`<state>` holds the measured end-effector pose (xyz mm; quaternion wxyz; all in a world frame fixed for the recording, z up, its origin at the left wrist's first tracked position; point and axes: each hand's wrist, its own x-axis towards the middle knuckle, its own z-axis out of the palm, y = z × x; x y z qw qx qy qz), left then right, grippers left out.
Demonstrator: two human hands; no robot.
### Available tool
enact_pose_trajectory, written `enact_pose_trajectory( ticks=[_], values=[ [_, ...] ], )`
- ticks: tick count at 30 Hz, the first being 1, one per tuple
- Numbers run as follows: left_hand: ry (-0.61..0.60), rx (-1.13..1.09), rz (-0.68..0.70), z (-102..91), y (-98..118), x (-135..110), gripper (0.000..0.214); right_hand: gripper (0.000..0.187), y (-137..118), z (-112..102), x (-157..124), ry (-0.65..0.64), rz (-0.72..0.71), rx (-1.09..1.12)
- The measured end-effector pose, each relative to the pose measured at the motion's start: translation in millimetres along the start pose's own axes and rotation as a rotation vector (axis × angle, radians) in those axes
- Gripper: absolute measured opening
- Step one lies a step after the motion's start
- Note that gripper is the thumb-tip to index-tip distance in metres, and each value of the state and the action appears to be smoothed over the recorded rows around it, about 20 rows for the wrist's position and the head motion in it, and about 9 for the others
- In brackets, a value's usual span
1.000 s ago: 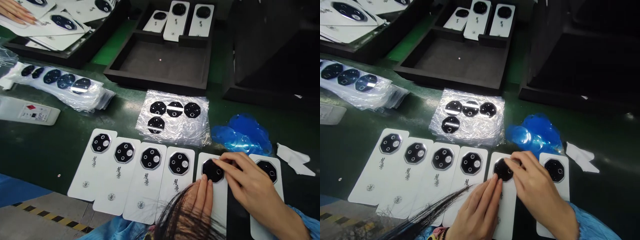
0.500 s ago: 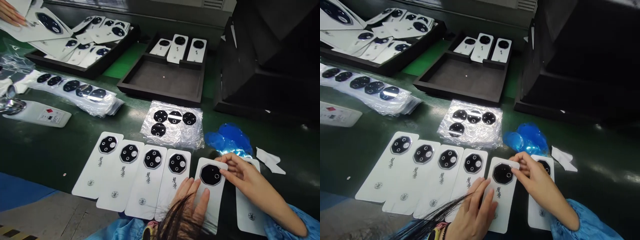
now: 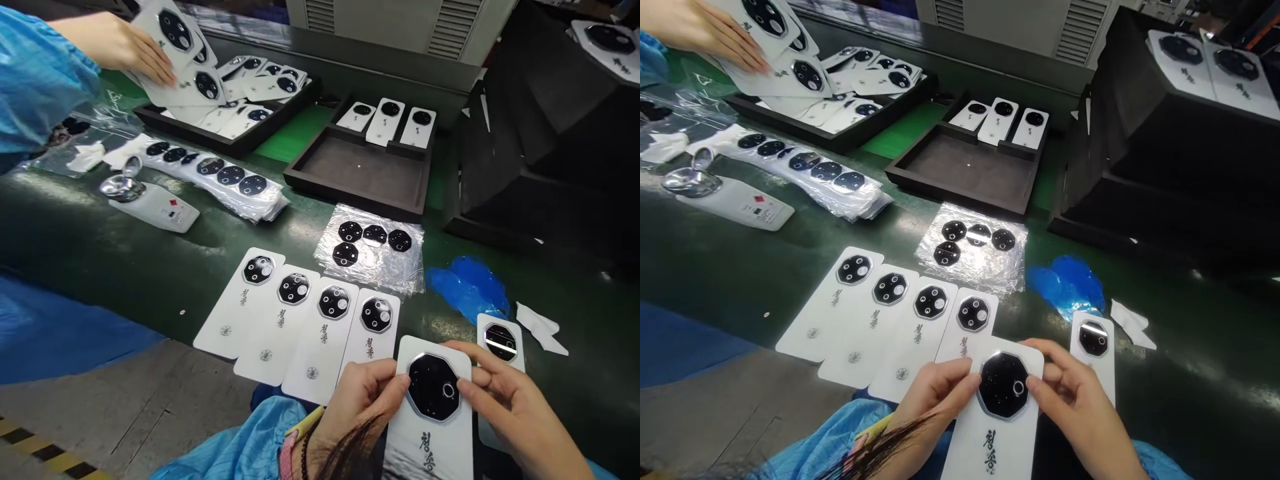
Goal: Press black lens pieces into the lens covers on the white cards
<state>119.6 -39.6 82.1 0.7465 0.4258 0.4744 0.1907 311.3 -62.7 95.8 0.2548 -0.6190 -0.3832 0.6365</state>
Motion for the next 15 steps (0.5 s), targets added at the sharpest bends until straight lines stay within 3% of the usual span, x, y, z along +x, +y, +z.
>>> enact_pose_trajectory(
  ticks=[4, 10, 15],
  values=[
    [0.044, 0.047, 0.066, -0.8, -8, -6, 0.039, 0.034, 14, 6, -7, -0.141, 0.007, 0.024],
    [0.146, 0.223, 0.326, 4.1, -18, -24, 0.020, 0.035, 15, 17, -19, -0.142, -0.039, 0.022],
    [0.255, 0.386, 0.419, 7.8, -26, -36, 0.017, 0.030, 20, 22, -20, -0.142, -0.061, 0.067]
  ],
)
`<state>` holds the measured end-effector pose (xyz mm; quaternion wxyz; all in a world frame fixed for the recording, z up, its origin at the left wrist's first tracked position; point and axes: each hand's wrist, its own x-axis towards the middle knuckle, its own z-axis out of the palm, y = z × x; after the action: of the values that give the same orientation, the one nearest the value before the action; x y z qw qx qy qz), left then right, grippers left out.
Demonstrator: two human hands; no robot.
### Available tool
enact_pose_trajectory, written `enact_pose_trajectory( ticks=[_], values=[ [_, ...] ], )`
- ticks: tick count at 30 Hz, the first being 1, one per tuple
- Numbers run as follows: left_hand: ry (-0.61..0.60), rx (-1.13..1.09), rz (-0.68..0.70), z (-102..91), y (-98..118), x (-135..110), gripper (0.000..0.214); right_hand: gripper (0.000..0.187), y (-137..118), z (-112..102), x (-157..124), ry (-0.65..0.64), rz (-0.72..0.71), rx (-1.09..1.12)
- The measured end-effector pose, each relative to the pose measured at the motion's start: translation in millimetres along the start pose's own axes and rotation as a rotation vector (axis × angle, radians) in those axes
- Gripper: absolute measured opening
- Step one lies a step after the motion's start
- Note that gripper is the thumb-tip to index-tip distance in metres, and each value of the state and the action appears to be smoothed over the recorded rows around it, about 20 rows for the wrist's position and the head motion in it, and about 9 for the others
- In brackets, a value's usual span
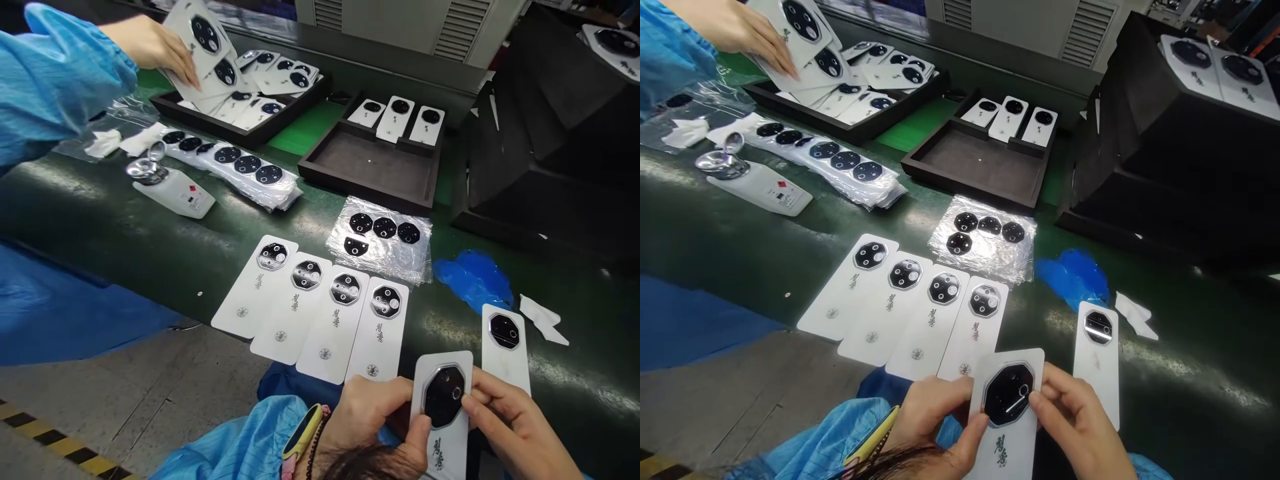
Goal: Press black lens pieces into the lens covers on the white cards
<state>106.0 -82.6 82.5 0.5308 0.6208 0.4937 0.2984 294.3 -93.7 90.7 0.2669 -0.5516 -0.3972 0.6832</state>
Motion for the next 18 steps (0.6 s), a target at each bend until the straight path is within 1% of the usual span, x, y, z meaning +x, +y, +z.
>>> enact_pose_trajectory(
  ticks=[3, 5, 9, 12, 14, 16, 18],
  values=[
    [-0.024, 0.060, 0.089, -3.4, 1, -3, 0.016, 0.028, 1, 3, -1, 0.016, 0.010, 0.028],
    [-0.048, 0.091, 0.102, -7.2, 4, -3, 0.015, 0.027, 1, 4, -2, 0.025, 0.015, 0.025],
    [-0.098, 0.079, 0.046, -13.1, 9, -6, 0.014, 0.022, 3, 5, -3, 0.025, -0.019, -0.011],
    [-0.092, 0.080, -0.010, -13.2, 7, -8, 0.024, 0.019, 5, 4, -3, 0.046, -0.051, -0.066],
    [-0.113, 0.078, -0.033, -11.9, 6, -10, 0.029, 0.020, 5, 4, -2, 0.061, -0.062, -0.101],
    [-0.114, 0.106, -0.043, -10.3, 7, -10, 0.028, 0.020, 5, 3, -2, 0.074, -0.069, -0.129],
    [-0.090, 0.151, -0.046, -8.6, 11, -11, 0.024, 0.020, 4, 4, -1, 0.085, -0.068, -0.158]
  ],
)
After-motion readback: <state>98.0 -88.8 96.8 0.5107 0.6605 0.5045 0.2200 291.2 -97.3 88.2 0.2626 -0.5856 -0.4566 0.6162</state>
